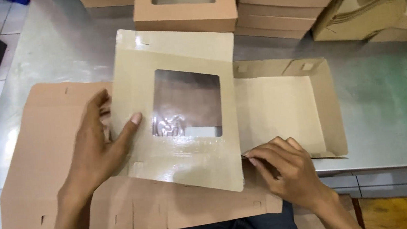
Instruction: The person assembles a flat cardboard box with a clear window by folding the sides and tucking the tabs into slots. The finished box is placed on a stack of completed boxes.
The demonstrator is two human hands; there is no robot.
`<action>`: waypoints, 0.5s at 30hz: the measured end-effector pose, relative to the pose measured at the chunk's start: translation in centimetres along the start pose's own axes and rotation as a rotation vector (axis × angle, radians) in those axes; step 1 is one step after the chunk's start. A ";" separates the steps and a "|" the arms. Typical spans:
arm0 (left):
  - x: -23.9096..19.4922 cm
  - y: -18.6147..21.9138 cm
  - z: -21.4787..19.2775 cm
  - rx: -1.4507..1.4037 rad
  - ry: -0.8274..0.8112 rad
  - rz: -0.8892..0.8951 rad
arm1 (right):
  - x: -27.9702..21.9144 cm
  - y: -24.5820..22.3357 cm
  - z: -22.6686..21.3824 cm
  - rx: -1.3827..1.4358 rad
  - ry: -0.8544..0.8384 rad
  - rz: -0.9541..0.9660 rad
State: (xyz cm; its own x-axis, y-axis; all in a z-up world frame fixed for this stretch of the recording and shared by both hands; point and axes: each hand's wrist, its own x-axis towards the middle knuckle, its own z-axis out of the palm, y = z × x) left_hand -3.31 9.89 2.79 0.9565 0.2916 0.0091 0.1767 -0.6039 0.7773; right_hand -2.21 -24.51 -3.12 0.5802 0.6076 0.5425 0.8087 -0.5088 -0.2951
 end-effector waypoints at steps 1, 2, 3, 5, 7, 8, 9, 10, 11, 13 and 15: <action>-0.4 0.8 -0.3 -0.002 0.006 -0.008 | 0.1 0.1 0.1 0.005 -0.006 -0.007; -0.7 1.6 -0.5 -0.187 -0.077 -0.183 | 0.2 0.2 0.1 0.011 -0.006 -0.001; -1.1 2.3 -0.8 -0.375 -0.163 -0.359 | 0.1 0.1 0.2 0.017 -0.009 0.009; -1.6 1.9 -1.2 -0.424 -0.128 -0.295 | 0.4 -0.1 0.1 0.021 -0.029 0.007; -1.6 1.7 -1.7 -0.474 -0.089 -0.206 | 0.9 -0.2 0.2 0.010 -0.031 -0.001; -1.6 1.6 -2.0 -0.545 -0.098 -0.138 | 1.2 -0.1 0.4 0.028 -0.034 -0.006; -2.1 1.3 -2.1 -0.615 -0.120 -0.090 | 0.7 -0.6 0.4 0.053 -0.054 0.005; -2.0 1.4 -2.4 -0.620 -0.125 -0.096 | 0.7 -0.4 1.1 0.052 -0.061 0.009; -2.1 1.7 -2.8 -0.711 -0.162 -0.055 | 0.6 -0.3 1.5 0.045 -0.057 0.000; -2.0 1.8 -3.0 -0.806 -0.193 0.013 | 1.6 -1.1 1.9 0.022 -0.037 -0.025; -2.1 1.1 -2.4 -1.064 -0.369 0.359 | 3.1 -3.3 1.7 0.134 0.016 0.050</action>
State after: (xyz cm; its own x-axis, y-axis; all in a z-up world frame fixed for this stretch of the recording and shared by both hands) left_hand -5.63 10.39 5.14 0.9521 -0.1059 0.2869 -0.2312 0.3649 0.9019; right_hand -2.93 -19.97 -1.80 0.6191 0.5731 0.5369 0.7853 -0.4514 -0.4237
